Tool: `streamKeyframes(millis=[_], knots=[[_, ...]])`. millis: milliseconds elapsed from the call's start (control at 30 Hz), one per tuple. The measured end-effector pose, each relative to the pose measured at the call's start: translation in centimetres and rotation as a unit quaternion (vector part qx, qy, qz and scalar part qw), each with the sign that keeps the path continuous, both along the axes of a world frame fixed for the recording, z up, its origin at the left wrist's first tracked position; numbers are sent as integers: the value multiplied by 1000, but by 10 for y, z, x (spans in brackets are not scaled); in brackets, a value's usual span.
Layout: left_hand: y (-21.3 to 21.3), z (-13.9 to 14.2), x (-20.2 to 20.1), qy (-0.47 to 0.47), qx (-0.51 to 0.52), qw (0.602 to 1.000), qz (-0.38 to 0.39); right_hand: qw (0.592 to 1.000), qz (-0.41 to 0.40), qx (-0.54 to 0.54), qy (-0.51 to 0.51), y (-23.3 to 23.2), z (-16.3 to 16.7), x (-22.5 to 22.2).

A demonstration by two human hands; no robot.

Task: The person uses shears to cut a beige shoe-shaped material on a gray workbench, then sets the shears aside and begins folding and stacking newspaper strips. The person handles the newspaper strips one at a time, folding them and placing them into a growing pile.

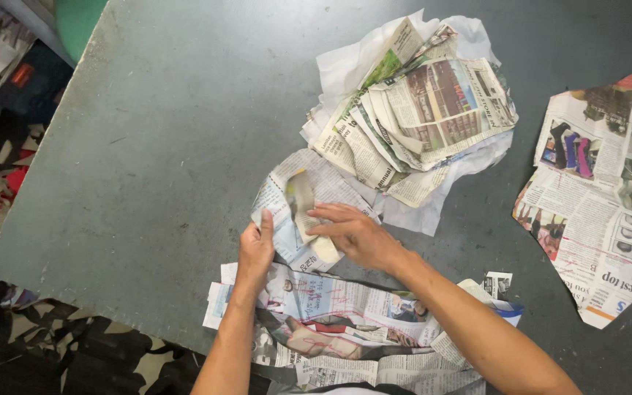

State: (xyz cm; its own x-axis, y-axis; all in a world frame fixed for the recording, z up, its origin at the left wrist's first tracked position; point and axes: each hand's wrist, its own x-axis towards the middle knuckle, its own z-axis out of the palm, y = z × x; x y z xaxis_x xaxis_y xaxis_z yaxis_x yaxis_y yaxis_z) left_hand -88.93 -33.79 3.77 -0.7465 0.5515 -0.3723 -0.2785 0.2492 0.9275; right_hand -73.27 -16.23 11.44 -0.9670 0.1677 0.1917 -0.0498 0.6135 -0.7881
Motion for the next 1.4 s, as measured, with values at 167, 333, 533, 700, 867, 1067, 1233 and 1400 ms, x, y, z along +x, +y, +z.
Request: streamKeyframes(millis=[167,333,533,700,867,1067,1233,1400], knots=[[3,16,8,71,15,997,-5,984,-121,124,43,32,16,16],[12,42,13,80,-38,995,38,936,-309,157,67,107,27,19],[31,48,16,129,-194,972,37,935,-310,161,-55,130,12,15],[28,39,16,149,-225,962,34,912,-393,115,10,111,5,25],[23,36,17,119,-141,982,38,889,-432,144,47,89,3,42],[20,38,20,130,-134,982,34,892,-443,82,37,95,7,62],[18,38,23,126,-115,984,43,879,-469,3,85,119,19,79],[15,41,24,83,-74,993,44,872,-466,-34,147,144,49,93]])
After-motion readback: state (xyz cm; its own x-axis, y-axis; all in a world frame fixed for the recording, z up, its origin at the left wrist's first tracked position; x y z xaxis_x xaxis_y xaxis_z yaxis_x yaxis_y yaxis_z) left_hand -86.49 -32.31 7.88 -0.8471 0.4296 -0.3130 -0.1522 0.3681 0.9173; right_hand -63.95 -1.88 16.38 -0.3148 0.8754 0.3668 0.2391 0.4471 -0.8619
